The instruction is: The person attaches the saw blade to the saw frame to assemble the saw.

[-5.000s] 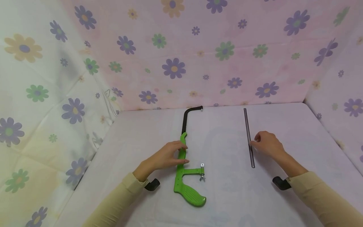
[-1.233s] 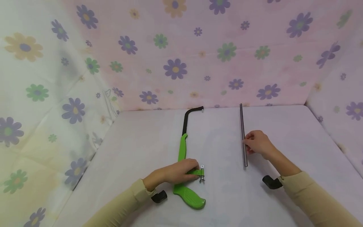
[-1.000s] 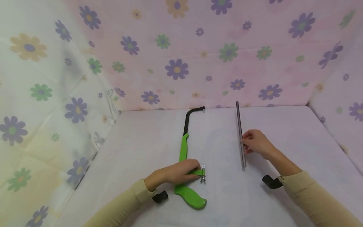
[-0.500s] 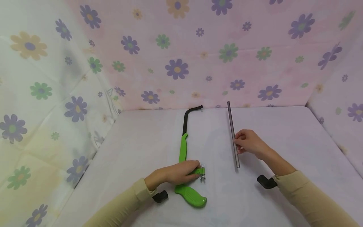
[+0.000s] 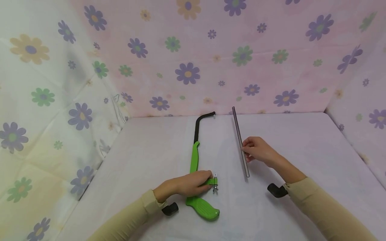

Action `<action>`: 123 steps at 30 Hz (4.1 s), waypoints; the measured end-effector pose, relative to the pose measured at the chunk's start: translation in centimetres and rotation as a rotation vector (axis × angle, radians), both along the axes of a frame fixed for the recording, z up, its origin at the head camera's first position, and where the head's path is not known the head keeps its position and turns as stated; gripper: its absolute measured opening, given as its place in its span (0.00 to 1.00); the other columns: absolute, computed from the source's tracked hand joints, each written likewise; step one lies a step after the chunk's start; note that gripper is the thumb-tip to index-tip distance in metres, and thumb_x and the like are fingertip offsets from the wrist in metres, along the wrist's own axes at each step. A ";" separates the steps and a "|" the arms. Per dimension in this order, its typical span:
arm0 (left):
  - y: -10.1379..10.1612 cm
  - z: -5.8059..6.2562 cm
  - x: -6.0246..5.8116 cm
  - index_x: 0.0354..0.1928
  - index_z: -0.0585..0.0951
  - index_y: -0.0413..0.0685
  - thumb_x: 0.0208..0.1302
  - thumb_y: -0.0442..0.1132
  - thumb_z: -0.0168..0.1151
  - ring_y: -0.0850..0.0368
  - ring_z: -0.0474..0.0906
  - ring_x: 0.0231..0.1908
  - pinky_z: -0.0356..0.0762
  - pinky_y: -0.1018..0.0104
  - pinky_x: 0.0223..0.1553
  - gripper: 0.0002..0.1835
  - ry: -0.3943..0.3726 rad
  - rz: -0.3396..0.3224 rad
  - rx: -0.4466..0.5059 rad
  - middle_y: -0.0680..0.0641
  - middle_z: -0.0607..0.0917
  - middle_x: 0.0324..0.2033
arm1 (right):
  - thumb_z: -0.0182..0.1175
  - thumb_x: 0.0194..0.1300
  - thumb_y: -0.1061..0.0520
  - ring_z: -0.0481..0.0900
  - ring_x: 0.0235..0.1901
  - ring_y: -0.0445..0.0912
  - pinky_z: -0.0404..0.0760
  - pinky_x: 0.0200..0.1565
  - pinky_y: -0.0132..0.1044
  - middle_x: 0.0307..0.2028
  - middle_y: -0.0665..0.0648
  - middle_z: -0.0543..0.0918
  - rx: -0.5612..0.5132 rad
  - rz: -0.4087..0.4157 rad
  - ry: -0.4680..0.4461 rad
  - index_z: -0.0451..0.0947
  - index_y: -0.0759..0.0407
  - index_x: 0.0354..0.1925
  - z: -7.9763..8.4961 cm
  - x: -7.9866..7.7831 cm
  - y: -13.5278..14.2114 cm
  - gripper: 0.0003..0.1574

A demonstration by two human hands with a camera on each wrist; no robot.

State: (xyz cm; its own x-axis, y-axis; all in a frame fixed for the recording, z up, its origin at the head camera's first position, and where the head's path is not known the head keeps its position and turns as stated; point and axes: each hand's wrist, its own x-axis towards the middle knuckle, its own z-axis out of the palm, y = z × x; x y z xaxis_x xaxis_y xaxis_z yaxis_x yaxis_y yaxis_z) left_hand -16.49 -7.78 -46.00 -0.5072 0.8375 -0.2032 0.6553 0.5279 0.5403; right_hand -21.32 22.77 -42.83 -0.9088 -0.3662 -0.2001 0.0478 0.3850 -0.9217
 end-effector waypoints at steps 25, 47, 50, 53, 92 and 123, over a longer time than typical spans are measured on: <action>-0.1 -0.1 0.0 0.48 0.73 0.47 0.80 0.39 0.53 0.67 0.69 0.35 0.69 0.76 0.38 0.04 -0.029 0.010 0.018 0.58 0.74 0.36 | 0.53 0.77 0.63 0.77 0.31 0.46 0.83 0.35 0.37 0.33 0.59 0.79 -0.036 0.067 -0.025 0.69 0.78 0.55 -1.1 -1.6 -2.8 0.17; -0.3 -0.4 -0.1 0.48 0.73 0.47 0.79 0.39 0.53 0.68 0.69 0.36 0.69 0.76 0.38 0.04 -0.027 0.016 0.028 0.58 0.74 0.37 | 0.52 0.78 0.63 0.75 0.32 0.45 0.81 0.35 0.36 0.34 0.58 0.78 -0.049 0.066 -0.064 0.68 0.78 0.56 -1.7 -2.7 -4.0 0.18; -0.3 -0.4 -0.1 0.48 0.73 0.47 0.79 0.39 0.53 0.68 0.69 0.36 0.69 0.76 0.39 0.04 -0.028 0.013 0.030 0.58 0.74 0.37 | 0.53 0.78 0.62 0.75 0.33 0.45 0.81 0.35 0.36 0.33 0.57 0.77 -0.050 0.068 -0.072 0.69 0.78 0.56 -1.8 -2.8 -4.1 0.18; -0.3 -0.5 -0.2 0.48 0.73 0.47 0.79 0.39 0.53 0.67 0.69 0.36 0.69 0.77 0.38 0.04 -0.030 0.006 0.040 0.58 0.74 0.37 | 0.53 0.78 0.62 0.74 0.32 0.45 0.81 0.35 0.35 0.32 0.57 0.77 -0.051 0.068 -0.081 0.69 0.77 0.55 -2.0 -2.9 -4.1 0.17; -1.2 -0.9 -0.1 0.43 0.75 0.52 0.75 0.41 0.62 0.68 0.69 0.37 0.69 0.77 0.40 0.05 0.032 0.023 0.164 0.60 0.76 0.36 | 0.55 0.77 0.61 0.77 0.24 0.42 0.80 0.29 0.34 0.26 0.55 0.80 0.020 0.114 -0.140 0.80 0.76 0.45 -3.3 -2.8 -5.4 0.15; -1.2 -0.7 -0.2 0.45 0.77 0.49 0.73 0.39 0.64 0.66 0.67 0.37 0.67 0.76 0.39 0.06 0.009 0.056 0.134 0.57 0.74 0.39 | 0.54 0.78 0.62 0.79 0.27 0.42 0.82 0.33 0.33 0.27 0.55 0.80 -0.061 0.084 -0.213 0.77 0.77 0.46 -3.0 -2.3 -6.3 0.15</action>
State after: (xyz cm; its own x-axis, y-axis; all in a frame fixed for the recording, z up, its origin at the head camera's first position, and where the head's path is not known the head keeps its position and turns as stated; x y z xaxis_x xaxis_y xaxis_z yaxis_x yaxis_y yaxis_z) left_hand -16.71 -8.95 -46.66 -0.5551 0.8272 -0.0873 0.6317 0.4875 0.6027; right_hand -23.64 16.42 -45.81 -0.8139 -0.4563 -0.3597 0.2141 0.3399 -0.9158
